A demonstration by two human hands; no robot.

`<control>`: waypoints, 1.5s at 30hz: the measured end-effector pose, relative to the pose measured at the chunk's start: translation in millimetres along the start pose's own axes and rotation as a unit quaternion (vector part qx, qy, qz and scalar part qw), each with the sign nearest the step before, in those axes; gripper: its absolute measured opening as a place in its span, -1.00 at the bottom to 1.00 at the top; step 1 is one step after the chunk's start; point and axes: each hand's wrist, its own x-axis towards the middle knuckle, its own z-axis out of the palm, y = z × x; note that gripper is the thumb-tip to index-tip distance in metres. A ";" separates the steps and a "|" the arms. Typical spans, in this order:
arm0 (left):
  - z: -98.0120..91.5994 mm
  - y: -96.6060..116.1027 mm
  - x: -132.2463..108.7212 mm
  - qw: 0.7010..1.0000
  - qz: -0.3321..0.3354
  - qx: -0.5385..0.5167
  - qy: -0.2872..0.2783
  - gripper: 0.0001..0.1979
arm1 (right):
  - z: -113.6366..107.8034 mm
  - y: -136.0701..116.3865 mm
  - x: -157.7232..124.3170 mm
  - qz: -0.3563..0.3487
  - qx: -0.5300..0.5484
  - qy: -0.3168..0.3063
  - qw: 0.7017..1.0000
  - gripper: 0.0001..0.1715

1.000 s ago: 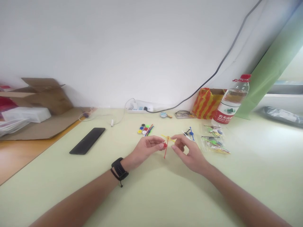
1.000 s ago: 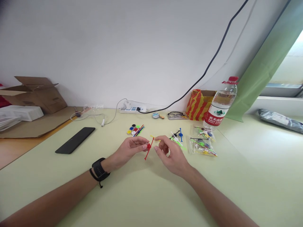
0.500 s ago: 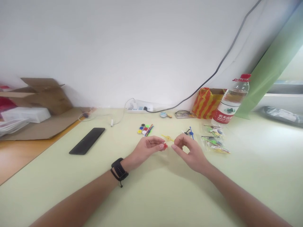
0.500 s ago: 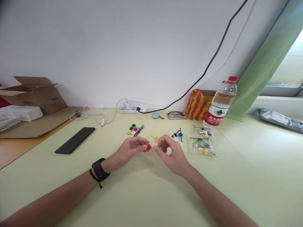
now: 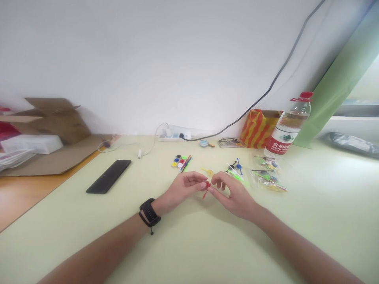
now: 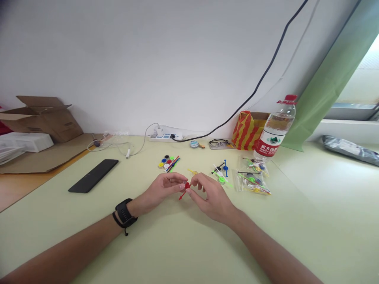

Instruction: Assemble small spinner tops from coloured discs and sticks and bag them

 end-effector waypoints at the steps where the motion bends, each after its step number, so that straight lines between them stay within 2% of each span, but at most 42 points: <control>1: -0.1 -0.3 0.0 1.000 0.000 0.002 -0.002 -0.67 | -0.7 0.4 -0.1 -0.008 -0.020 -0.002 1.000 -0.90; 7: 3.5 1.0 -1.5 1.000 -0.010 -0.017 -0.023 -0.64 | -2.6 7.4 2.2 -0.110 -0.164 -0.060 0.979 -0.82; 9: 4.6 1.9 -1.8 0.999 -0.016 -0.018 -0.040 -0.64 | -1.2 8.1 2.8 -0.121 -0.194 -0.067 0.971 -0.75; 11: 3.9 1.7 -1.1 0.999 -0.014 0.014 -0.045 -0.64 | -0.2 6.2 2.9 -0.115 -0.172 -0.070 0.976 -0.72; 15: -3.9 -4.1 4.8 0.992 0.009 0.123 0.031 -0.63 | -4.7 -1.0 3.5 -0.075 -0.081 -0.047 0.993 -0.66; 20: -15.2 -15.1 12.5 0.982 -0.002 0.156 0.106 -0.60 | -11.6 3.0 6.0 -0.060 -0.122 0.005 0.991 -0.69; 22: -16.4 -16.9 13.3 0.982 -0.002 0.151 0.117 -0.59 | -7.8 8.9 5.7 -0.061 -0.173 -0.025 0.983 -0.68; 26: -14.2 -15.3 13.1 0.980 -0.011 0.142 0.135 -0.59 | 5.8 17.7 2.6 -0.073 -0.249 -0.154 0.953 -0.66; 29: -13.0 -14.1 13.5 0.980 -0.020 0.142 0.140 -0.59 | 9.8 18.5 1.0 -0.065 -0.267 -0.178 0.945 -0.69; 34: -14.7 -16.0 14.1 0.980 -0.019 0.147 0.130 -0.61 | 5.6 21.2 4.4 -0.021 -0.230 -0.143 0.962 -0.63; 38: -14.9 -15.4 13.3 0.980 -0.026 0.147 0.129 -0.62 | 4.7 30.6 8.6 0.076 -0.183 -0.021 0.980 -0.69; 40: -14.2 -14.6 13.0 0.980 -0.026 0.152 0.125 -0.63 | 6.6 35.9 10.0 0.073 -0.193 0.023 0.978 -0.64; 42: -13.4 -14.3 12.9 0.980 -0.025 0.156 0.122 -0.64 | 9.8 41.1 11.6 0.047 -0.214 0.017 0.976 -0.54; 45: -12.6 -14.5 13.0 0.980 -0.020 0.160 0.120 -0.65 | 15.0 48.6 15.2 0.023 -0.241 -0.016 0.970 -0.59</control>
